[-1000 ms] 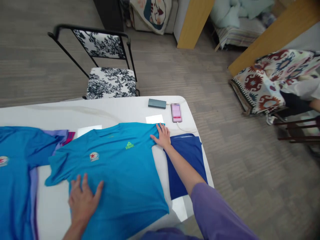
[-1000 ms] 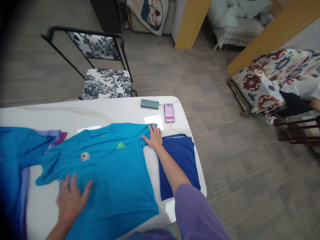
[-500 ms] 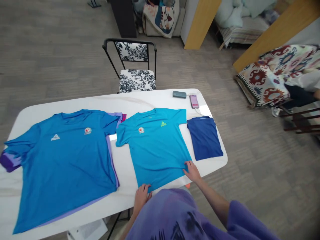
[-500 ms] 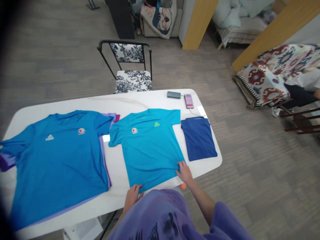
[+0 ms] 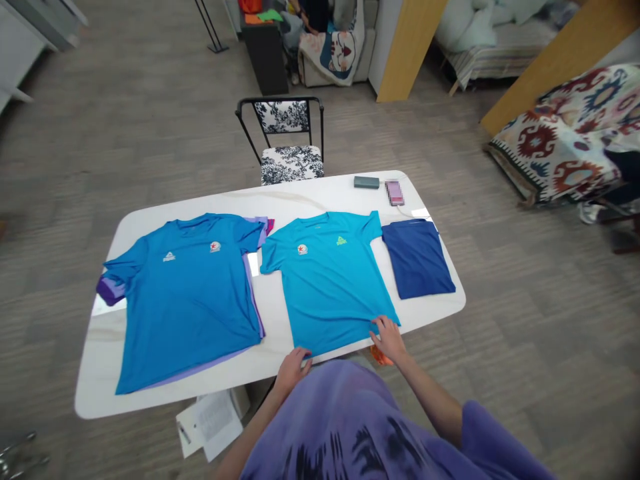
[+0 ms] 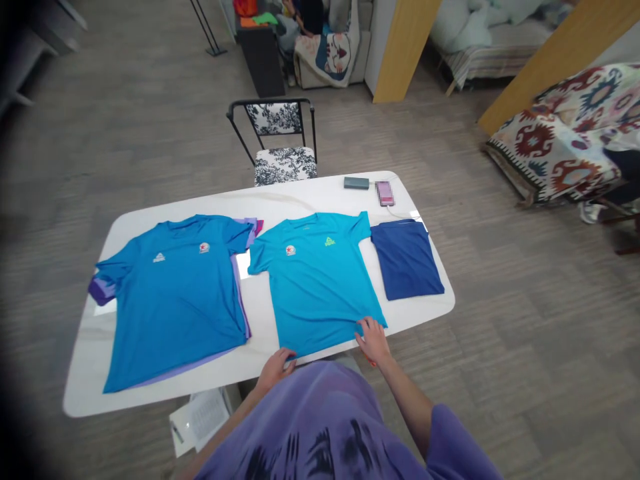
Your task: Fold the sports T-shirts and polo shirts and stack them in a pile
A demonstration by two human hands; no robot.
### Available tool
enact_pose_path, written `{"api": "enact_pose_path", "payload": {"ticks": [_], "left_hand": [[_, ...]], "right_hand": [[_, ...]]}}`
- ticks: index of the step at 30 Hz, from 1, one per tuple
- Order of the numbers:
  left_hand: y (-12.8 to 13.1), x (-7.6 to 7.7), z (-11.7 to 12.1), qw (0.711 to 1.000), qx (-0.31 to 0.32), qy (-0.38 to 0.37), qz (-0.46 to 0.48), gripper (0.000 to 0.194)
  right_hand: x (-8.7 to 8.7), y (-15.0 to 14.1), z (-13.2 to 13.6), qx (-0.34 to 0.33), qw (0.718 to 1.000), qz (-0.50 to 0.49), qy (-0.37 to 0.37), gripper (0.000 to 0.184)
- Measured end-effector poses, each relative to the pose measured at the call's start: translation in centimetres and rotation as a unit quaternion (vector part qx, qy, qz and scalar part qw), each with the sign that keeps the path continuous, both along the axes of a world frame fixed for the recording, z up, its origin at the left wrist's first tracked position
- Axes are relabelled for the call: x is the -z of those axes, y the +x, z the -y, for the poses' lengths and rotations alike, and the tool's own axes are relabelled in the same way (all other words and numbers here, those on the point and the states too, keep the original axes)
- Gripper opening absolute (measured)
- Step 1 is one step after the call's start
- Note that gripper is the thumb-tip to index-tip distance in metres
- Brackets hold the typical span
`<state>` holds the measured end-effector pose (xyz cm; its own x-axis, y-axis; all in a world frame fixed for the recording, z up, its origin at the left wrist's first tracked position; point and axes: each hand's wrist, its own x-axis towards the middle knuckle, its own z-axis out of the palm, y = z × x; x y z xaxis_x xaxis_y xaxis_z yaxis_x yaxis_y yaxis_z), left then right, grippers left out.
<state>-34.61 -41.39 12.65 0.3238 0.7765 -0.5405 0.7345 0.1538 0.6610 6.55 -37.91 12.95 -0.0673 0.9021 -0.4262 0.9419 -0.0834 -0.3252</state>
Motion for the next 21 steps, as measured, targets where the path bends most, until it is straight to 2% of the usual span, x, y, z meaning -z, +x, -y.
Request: {"api": "enact_pose_path", "payload": {"ticks": [3, 6, 8, 11, 14, 17, 19, 21], "left_hand": [[-1.3, -1.5, -0.5, 0.993, -0.109, 0.031, 0.027, 0.030], [-4.2, -2.4, -3.3, 0.983, -0.172, 0.059, 0.018, 0.038], [-6.9, -2.7, -6.8, 0.977, -0.199, 0.069, 0.010, 0.041], [-11.6, -2.2, -14.1, 0.966, -0.244, 0.080, 0.007, 0.045], [-15.7, -0.4, -23.1, 0.957, -0.280, 0.080, 0.001, 0.050], [-18.1, 2.6, -31.4, 0.953, -0.296, 0.063, -0.013, 0.057], [-18.8, 4.7, -35.4, 0.954, -0.295, 0.047, -0.023, 0.061], [-19.1, 6.4, -37.8, 0.957, -0.288, 0.034, -0.033, 0.065]], "right_hand": [[0.6, -1.7, 1.0, -0.013, 1.000, -0.021, -0.004, 0.044], [0.6, -3.6, 2.2, 0.006, 1.000, -0.014, -0.012, 0.042], [0.3, -4.8, 3.0, 0.033, 0.999, -0.001, -0.013, 0.039], [-0.2, -7.8, 4.2, 0.066, 0.998, 0.007, -0.023, 0.035], [-0.4, -13.3, 5.5, 0.078, 0.996, -0.014, -0.048, 0.027], [-0.1, -20.9, 6.9, 0.084, 0.992, -0.047, -0.077, 0.022], [0.2, -25.9, 7.4, 0.094, 0.990, -0.059, -0.091, 0.020], [0.4, -29.9, 7.6, 0.120, 0.987, -0.051, -0.093, 0.020]]}}
